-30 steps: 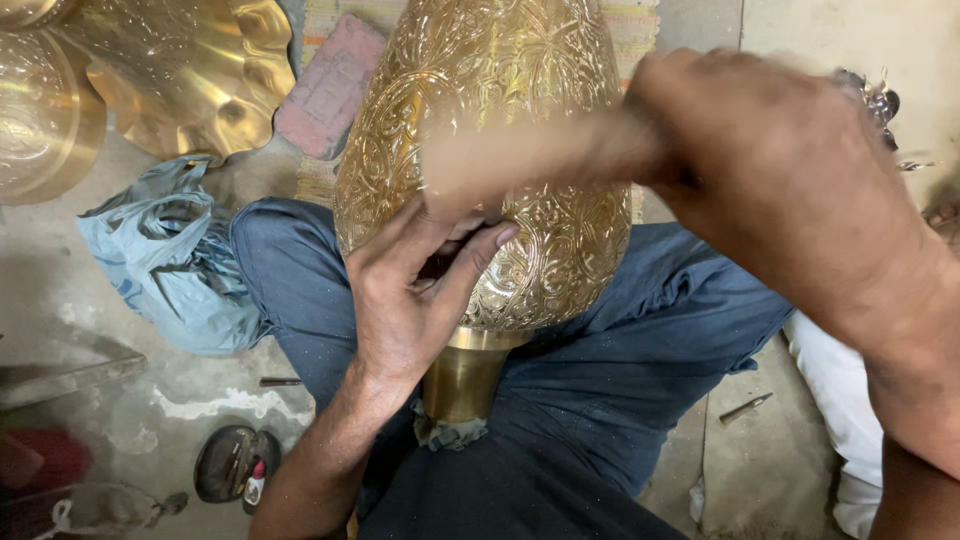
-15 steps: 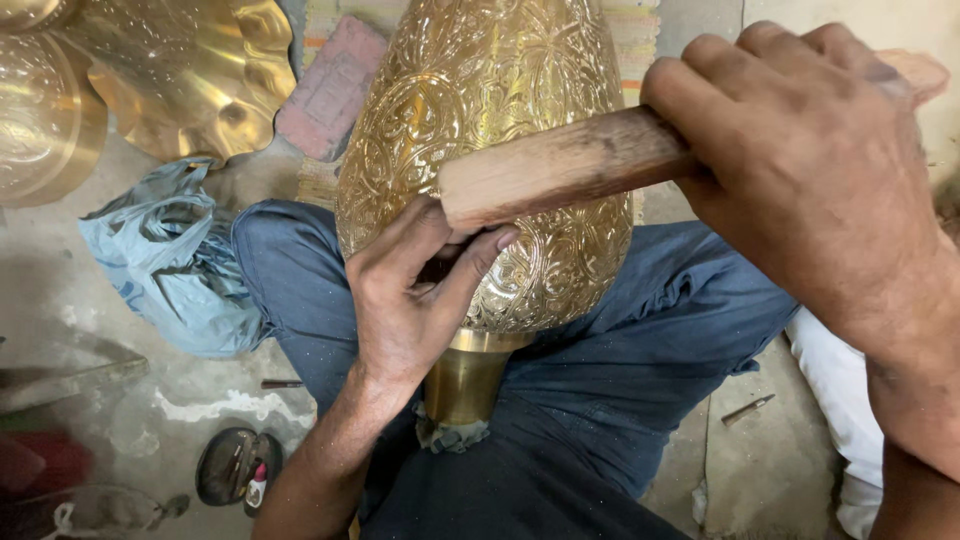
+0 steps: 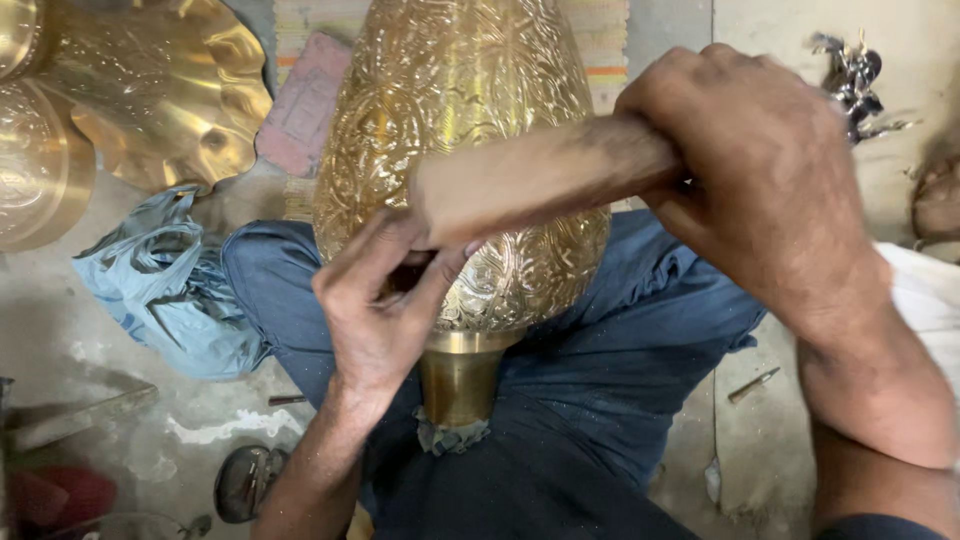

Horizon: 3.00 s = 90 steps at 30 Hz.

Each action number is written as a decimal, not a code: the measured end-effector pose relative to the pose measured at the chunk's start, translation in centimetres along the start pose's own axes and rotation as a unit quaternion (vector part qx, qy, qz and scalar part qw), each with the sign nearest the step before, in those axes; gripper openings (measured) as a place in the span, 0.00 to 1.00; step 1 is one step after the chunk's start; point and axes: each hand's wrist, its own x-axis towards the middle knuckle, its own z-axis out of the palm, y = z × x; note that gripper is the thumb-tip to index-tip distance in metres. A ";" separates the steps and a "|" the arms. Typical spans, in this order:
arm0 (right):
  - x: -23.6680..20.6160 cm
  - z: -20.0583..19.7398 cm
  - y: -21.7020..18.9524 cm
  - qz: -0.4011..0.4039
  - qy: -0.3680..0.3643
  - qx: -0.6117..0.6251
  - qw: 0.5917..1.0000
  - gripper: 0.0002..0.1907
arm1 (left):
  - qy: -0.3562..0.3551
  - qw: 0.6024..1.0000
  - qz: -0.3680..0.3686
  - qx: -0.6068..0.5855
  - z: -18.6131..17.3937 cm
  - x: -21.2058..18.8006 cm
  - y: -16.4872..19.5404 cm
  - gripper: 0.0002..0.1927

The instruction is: The person sits cross-legged on the floor holding a chisel against an ornate brass vessel resting on their lap and strikes the chisel with a wooden mallet, working the embossed pattern across the vessel surface and repositioning the chisel repeatedly.

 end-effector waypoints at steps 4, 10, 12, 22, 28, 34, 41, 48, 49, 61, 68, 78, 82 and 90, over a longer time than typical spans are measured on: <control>-2.9 2.2 -0.4 0.067 -0.003 -0.039 0.997 0.19 | -0.021 0.999 0.021 -0.027 -0.6 0.4 0.4 0.15; -5.9 6.4 -1.1 0.200 -0.013 0.034 0.979 0.19 | -0.182 0.974 0.124 -0.045 0.0 2.2 -0.3 0.11; -6.7 7.4 -1.6 0.211 -0.017 0.034 0.977 0.17 | -0.224 0.960 0.167 0.004 0.0 2.8 -0.5 0.13; -8.3 6.6 -2.1 0.243 0.035 0.088 0.965 0.21 | -0.106 0.989 0.094 0.030 -0.1 0.3 1.5 0.12; -5.1 3.5 -1.2 0.126 0.014 -0.031 0.992 0.25 | 0.047 0.998 0.045 0.007 2.1 -2.8 1.2 0.14; -2.4 -0.4 -0.5 0.000 -0.011 -0.212 0.977 0.12 | 0.061 0.998 0.016 -0.007 2.4 -3.4 1.4 0.13; -1.0 -3.2 -0.2 -0.007 -0.026 -0.050 0.998 0.17 | 0.087 0.993 0.041 0.065 2.3 -3.6 1.1 0.15; -0.6 -3.5 -1.1 0.022 -0.059 -0.098 0.993 0.14 | 0.091 0.995 -0.002 0.028 2.7 -3.5 1.4 0.10; -0.6 -3.4 -1.0 0.017 -0.065 -0.109 0.992 0.14 | 0.090 0.996 -0.004 0.026 2.6 -3.6 1.4 0.10; -1.6 -2.9 -1.0 -0.004 -0.092 -0.196 0.976 0.13 | 0.077 0.996 0.008 0.036 2.6 -3.3 1.2 0.14; -0.9 -3.2 -1.1 0.051 -0.100 -0.066 0.991 0.15 | 0.066 0.997 0.030 0.022 2.4 -3.4 1.1 0.14; -0.7 -3.3 -1.7 -0.021 -0.090 -0.213 0.973 0.15 | 0.062 0.997 0.018 0.043 2.3 -3.7 0.7 0.13; -0.7 -3.2 -1.4 0.012 -0.099 -0.125 0.987 0.18 | 0.059 0.997 0.024 0.039 2.3 -3.6 0.9 0.14; -0.7 -3.1 -1.2 0.079 -0.126 0.027 0.989 0.18 | 0.054 0.995 0.051 0.068 2.0 -3.5 0.2 0.16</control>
